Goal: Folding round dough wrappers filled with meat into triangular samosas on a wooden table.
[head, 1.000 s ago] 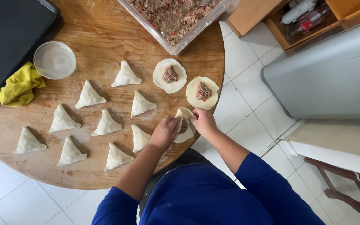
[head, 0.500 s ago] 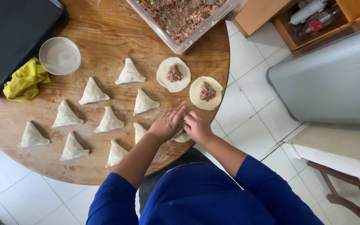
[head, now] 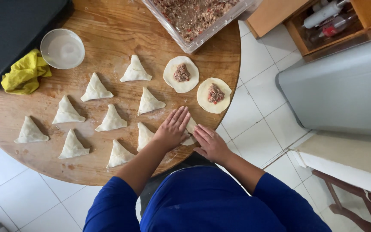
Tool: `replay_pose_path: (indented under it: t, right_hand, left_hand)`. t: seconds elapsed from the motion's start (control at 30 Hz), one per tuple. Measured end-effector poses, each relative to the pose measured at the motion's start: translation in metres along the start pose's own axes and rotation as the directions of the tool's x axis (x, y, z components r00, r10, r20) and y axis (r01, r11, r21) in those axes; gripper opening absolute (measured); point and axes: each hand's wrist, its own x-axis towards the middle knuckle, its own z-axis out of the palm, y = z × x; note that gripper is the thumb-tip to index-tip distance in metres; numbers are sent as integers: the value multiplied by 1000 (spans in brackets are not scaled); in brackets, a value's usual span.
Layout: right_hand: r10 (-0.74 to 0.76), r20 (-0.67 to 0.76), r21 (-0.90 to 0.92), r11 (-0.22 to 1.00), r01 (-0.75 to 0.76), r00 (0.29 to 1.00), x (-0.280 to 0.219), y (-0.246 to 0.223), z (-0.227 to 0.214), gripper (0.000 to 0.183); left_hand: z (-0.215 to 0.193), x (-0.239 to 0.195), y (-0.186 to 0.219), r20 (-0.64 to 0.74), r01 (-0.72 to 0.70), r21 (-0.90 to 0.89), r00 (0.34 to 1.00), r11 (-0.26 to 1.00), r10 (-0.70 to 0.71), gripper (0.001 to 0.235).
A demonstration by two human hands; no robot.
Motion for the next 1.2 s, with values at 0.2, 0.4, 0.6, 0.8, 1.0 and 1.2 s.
replay_pose_path:
  t: [0.2, 0.4, 0.6, 0.8, 1.0, 1.2]
  right_hand:
    - [106, 39, -53, 993, -104, 994, -9, -1, 6, 66]
    - [130, 79, -72, 990, -124, 988, -11, 0, 1, 65]
    - [133, 67, -130, 984, -124, 989, -13, -3, -4, 64]
    - [132, 76, -120, 985, -122, 988, -15, -3, -5, 61]
    - [260, 1, 98, 961, -259, 965, -13, 5, -2, 48]
    - [278, -97, 118, 957, -266, 956, 84, 12, 5, 29]
  left_hand:
    - [10, -2, 21, -123, -37, -17, 992, 999, 35, 74]
    - [46, 5, 40, -189, 139, -38, 972, 990, -144, 65]
    - [34, 9, 42, -195, 154, -58, 967, 986, -163, 72]
    - [1, 10, 45, -100, 189, -301, 968, 935, -228, 84]
    - [-23, -17, 30, -332, -3, -804, 832, 594, -445, 86]
    - [-76, -69, -17, -447, -216, -892, 542, 396, -712, 65]
